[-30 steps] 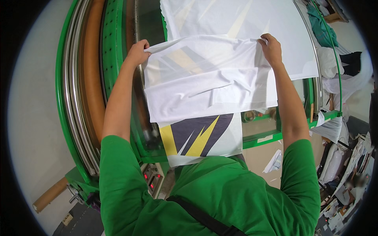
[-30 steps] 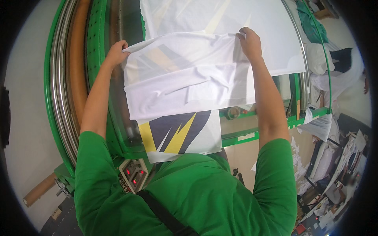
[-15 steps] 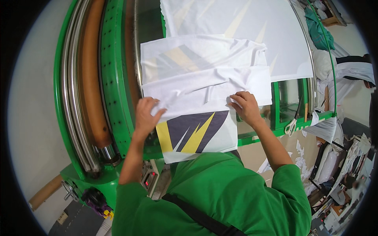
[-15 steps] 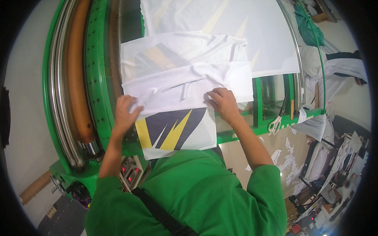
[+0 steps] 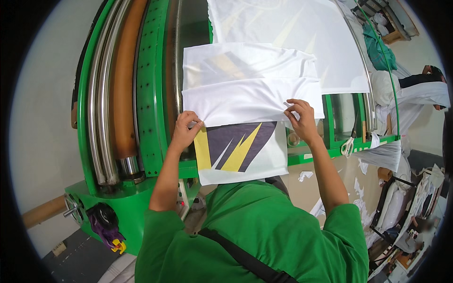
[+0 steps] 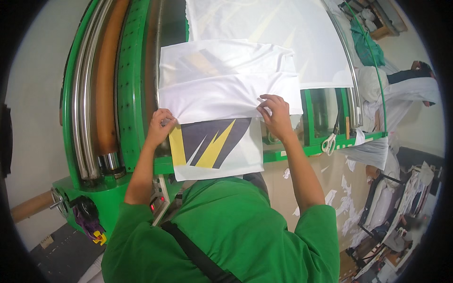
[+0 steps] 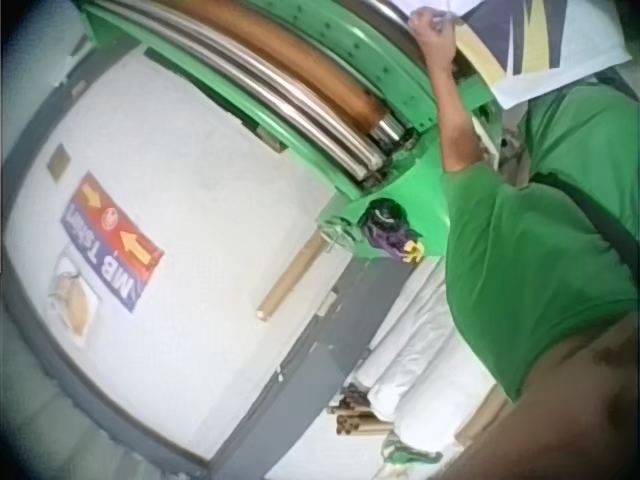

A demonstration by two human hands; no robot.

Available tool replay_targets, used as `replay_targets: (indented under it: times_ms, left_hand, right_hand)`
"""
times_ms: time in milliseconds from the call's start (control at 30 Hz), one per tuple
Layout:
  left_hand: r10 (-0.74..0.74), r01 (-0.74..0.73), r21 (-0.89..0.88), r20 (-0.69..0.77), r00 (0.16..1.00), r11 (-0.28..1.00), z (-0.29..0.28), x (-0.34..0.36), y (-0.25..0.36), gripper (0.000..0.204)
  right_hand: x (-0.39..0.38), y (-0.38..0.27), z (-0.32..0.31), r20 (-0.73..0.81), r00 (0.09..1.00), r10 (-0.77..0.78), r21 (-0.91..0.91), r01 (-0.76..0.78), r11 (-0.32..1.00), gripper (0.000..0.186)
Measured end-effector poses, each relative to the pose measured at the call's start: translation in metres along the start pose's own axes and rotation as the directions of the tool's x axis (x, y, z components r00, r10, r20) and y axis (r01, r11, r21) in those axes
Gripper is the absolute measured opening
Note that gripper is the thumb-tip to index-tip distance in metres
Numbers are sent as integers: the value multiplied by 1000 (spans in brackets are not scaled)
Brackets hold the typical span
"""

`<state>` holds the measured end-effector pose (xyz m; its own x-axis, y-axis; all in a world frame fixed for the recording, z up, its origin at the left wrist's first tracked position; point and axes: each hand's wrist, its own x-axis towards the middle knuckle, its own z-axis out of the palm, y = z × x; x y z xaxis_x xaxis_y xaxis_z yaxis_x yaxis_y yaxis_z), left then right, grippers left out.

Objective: The person uses shears to cut a white fabric sheet placed on a heat press machine. They trim the edges of the fabric, remove the cut pieces, and then fold the remaining fabric.

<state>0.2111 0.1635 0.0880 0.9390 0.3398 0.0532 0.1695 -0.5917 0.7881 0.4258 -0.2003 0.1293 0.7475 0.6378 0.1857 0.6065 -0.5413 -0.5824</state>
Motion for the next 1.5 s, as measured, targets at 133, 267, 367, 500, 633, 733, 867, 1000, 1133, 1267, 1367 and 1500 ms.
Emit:
replay_targets:
  times_ms: [133,267,367,500,633,733,867,1000,1133,1267,1367,1500]
  left_hand:
    - [-79,66,-239,-44,996,969,-6,-25,22,11]
    - [-198,210,-258,72,978,943,-19,-76,48,10]
    - [-252,277,-204,142,957,939,-32,-120,88,8]
    - [-345,382,-291,171,923,877,-26,-191,106,10]
    - [-339,376,-244,179,924,894,-18,-250,120,9]
    - [-315,330,-217,105,943,918,1,-278,105,11]
    - [-238,227,-216,-25,971,950,44,-295,59,12]
    - [-203,199,43,96,974,979,62,-294,40,27]
    - [-297,318,-100,181,938,943,57,-278,52,31]
    - [-298,301,-168,45,954,939,37,-249,63,26]
    - [-282,276,-112,-42,958,955,15,-207,55,23]
    - [-189,190,-1,-104,977,982,-15,-116,44,22]
  right_hand:
    - [-29,-15,-28,167,977,132,61,-144,988,14]
    - [-68,-52,-57,211,959,187,80,-208,975,14]
    - [-118,-58,-62,222,962,159,117,-188,975,12]
    - [-181,-72,-74,348,922,168,54,-198,979,12]
    - [-239,-79,-81,394,887,241,2,-263,965,15]
    - [-269,-72,-72,352,917,186,79,-227,971,16]
    - [-288,-58,-51,472,855,217,-116,-184,976,24]
    - [-302,-28,-26,607,749,266,-357,-42,933,42]
    - [-291,-22,-27,659,668,347,-356,-129,925,55]
    - [-267,-6,-37,675,671,305,-206,-225,952,57]
    - [-225,7,-51,681,667,302,-147,-279,949,57]
    - [-128,5,-78,538,812,227,-151,-172,973,46]
